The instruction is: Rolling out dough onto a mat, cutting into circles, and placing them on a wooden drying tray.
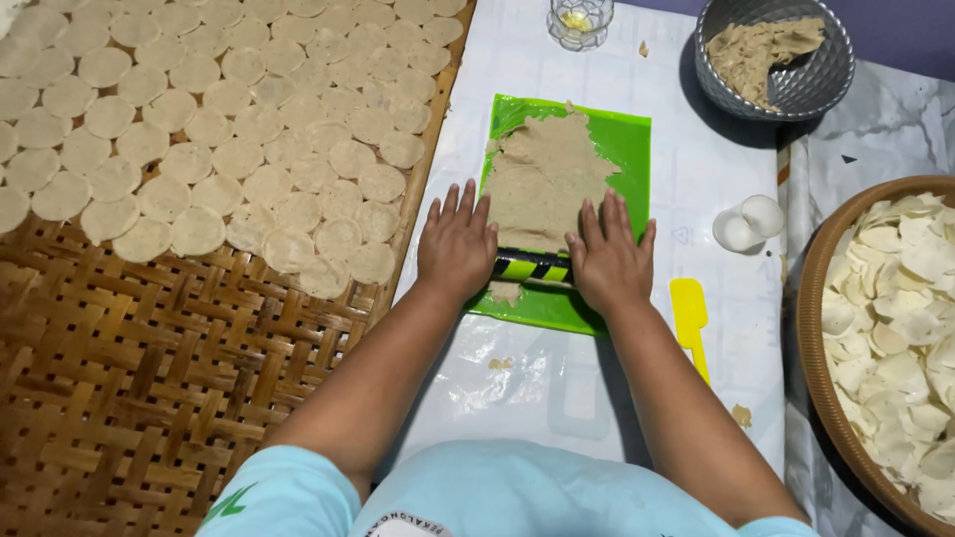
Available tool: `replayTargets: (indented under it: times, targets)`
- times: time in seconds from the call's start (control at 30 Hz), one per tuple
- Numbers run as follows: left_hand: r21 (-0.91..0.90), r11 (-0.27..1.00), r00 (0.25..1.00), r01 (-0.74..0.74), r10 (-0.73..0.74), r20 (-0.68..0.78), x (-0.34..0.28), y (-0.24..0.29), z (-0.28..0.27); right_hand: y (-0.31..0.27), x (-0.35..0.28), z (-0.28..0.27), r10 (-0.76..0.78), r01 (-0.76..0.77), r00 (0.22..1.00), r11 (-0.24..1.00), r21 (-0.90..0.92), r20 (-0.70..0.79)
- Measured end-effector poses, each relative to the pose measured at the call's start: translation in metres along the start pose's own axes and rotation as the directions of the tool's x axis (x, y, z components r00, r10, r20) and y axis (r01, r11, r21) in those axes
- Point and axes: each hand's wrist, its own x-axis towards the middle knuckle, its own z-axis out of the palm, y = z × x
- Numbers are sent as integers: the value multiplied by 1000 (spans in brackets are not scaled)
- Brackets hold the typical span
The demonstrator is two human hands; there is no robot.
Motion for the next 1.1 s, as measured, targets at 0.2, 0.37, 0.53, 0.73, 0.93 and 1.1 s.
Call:
replayTargets:
  times: [0.2,0.37,0.53,0.73,0.93,1.1]
  targets:
    - [-56,997,997,-48,45,-68,-44,11,-19,-12,-50,-2,-24,25,997,1000,14,-71]
    - [-109,986,992,-127,128,-1,-107,4,-20,-11,-115,9,-148,162,967,985,54,-209]
    - [-133,965,972,-228,218,-88,-108,-10,-34,21,-108,17,-205,224,973,953,203,-109]
    - [-110,977,971,-180,159,-178,-54,-18,-14,4,-68,0,-132,159,960,983,91,-246]
    - [-48,993,988,-105,99,-115,-24,-3,-6,-11,-29,-2,28,-28,999,999,16,-33]
    - [-6,998,981,-68,65,-184,50,-8,-1,2,52,-1,56,-60,995,997,-48,-83]
